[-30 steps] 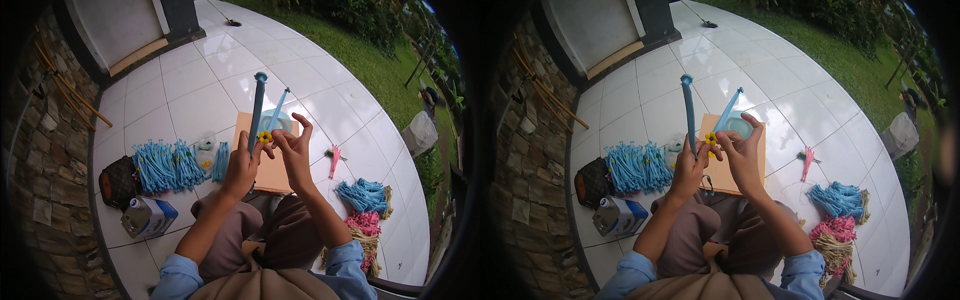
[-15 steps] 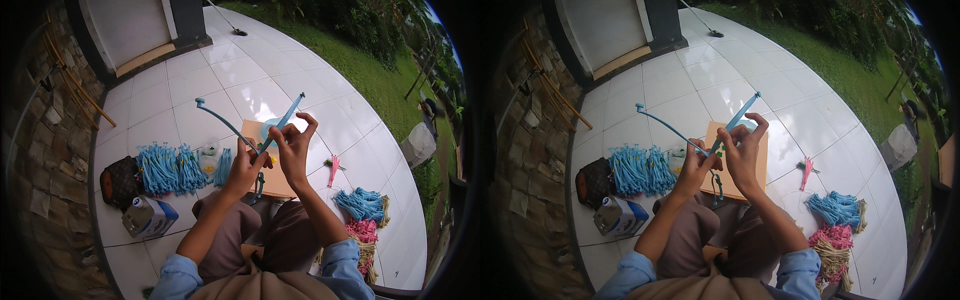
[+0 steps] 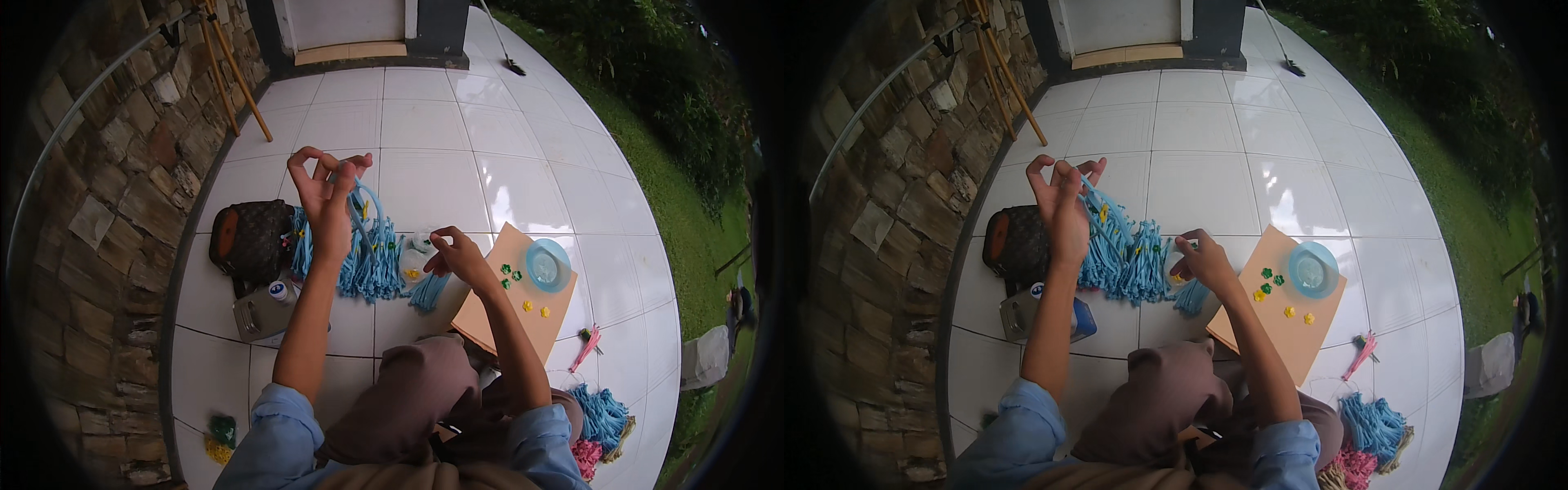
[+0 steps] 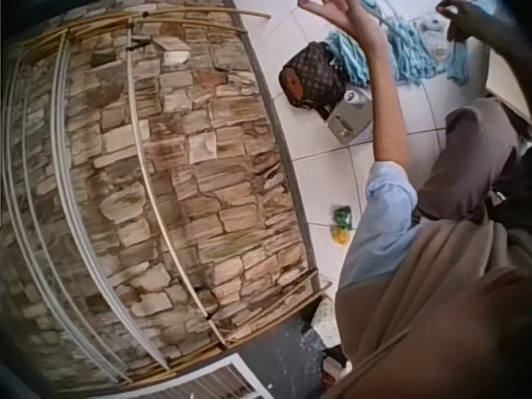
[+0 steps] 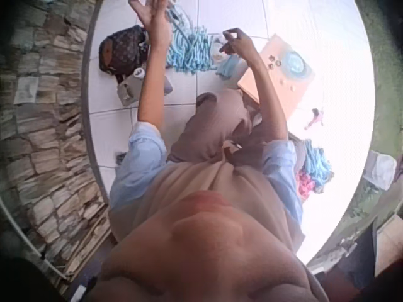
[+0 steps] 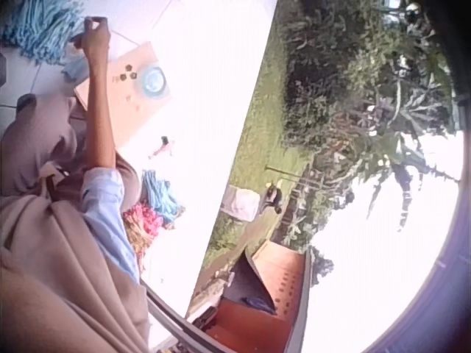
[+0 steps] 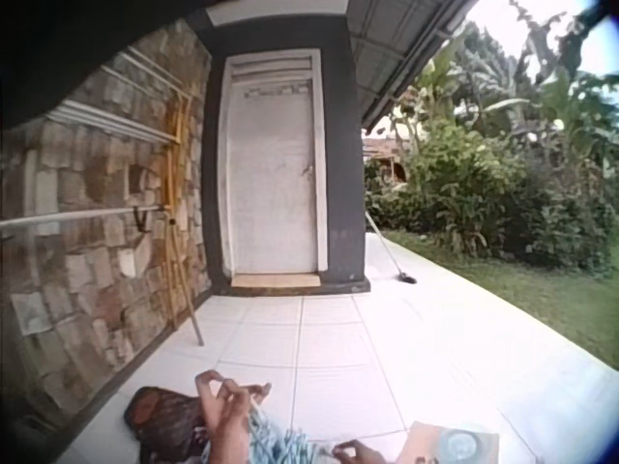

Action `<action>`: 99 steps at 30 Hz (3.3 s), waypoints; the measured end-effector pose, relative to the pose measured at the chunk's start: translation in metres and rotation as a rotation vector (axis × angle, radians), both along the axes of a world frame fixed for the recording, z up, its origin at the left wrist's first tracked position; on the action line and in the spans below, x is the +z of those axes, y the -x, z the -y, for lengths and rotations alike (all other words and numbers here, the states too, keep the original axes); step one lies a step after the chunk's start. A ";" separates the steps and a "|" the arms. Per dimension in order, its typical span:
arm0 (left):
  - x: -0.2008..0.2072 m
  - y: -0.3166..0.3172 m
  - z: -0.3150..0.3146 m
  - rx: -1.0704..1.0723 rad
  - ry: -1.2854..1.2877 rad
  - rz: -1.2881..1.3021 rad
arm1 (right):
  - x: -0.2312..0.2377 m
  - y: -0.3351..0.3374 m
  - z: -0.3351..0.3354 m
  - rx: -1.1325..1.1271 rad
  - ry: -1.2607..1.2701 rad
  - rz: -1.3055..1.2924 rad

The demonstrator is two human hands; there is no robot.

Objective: The person attaches decorative yellow and green flowers to blue sandal straps and then organizes several gray and black sandal soles on the floor.

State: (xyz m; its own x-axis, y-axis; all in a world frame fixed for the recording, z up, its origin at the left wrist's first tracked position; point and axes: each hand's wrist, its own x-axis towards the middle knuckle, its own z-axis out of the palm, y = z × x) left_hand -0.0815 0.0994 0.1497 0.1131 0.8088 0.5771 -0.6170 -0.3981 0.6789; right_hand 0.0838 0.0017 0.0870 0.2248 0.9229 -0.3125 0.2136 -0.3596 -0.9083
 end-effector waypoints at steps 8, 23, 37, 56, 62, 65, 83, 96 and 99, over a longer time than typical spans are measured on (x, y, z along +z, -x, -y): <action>-0.146 -0.009 -0.049 -0.099 0.273 -0.267 | -0.147 0.079 -0.043 0.156 -0.378 0.001; -0.307 0.002 -0.062 0.543 0.138 -0.985 | -0.254 0.083 -0.093 -0.337 -0.280 0.113; -0.424 -0.068 0.044 0.038 0.129 -1.063 | -0.339 0.049 -0.013 -0.885 -0.085 0.182; -0.199 -0.032 0.001 0.081 -0.048 -0.715 | -0.070 0.044 0.003 -0.515 -0.336 -0.360; -0.073 -0.034 0.008 -0.264 -0.546 -1.035 | 0.051 0.011 0.052 -0.206 -0.297 0.157; -0.037 -0.037 0.024 -0.394 -0.459 -1.073 | 0.096 -0.008 0.076 -0.116 -0.342 0.283; -0.008 -0.075 0.144 -0.554 -0.075 -0.578 | 0.101 -0.052 0.212 -0.524 -1.089 0.110; -0.039 -0.092 0.147 -0.618 0.026 -0.557 | 0.058 -0.090 0.201 -0.807 -0.893 -0.008; -0.046 -0.091 0.147 -0.781 0.450 -0.395 | 0.022 -0.101 0.193 -0.745 -0.481 0.224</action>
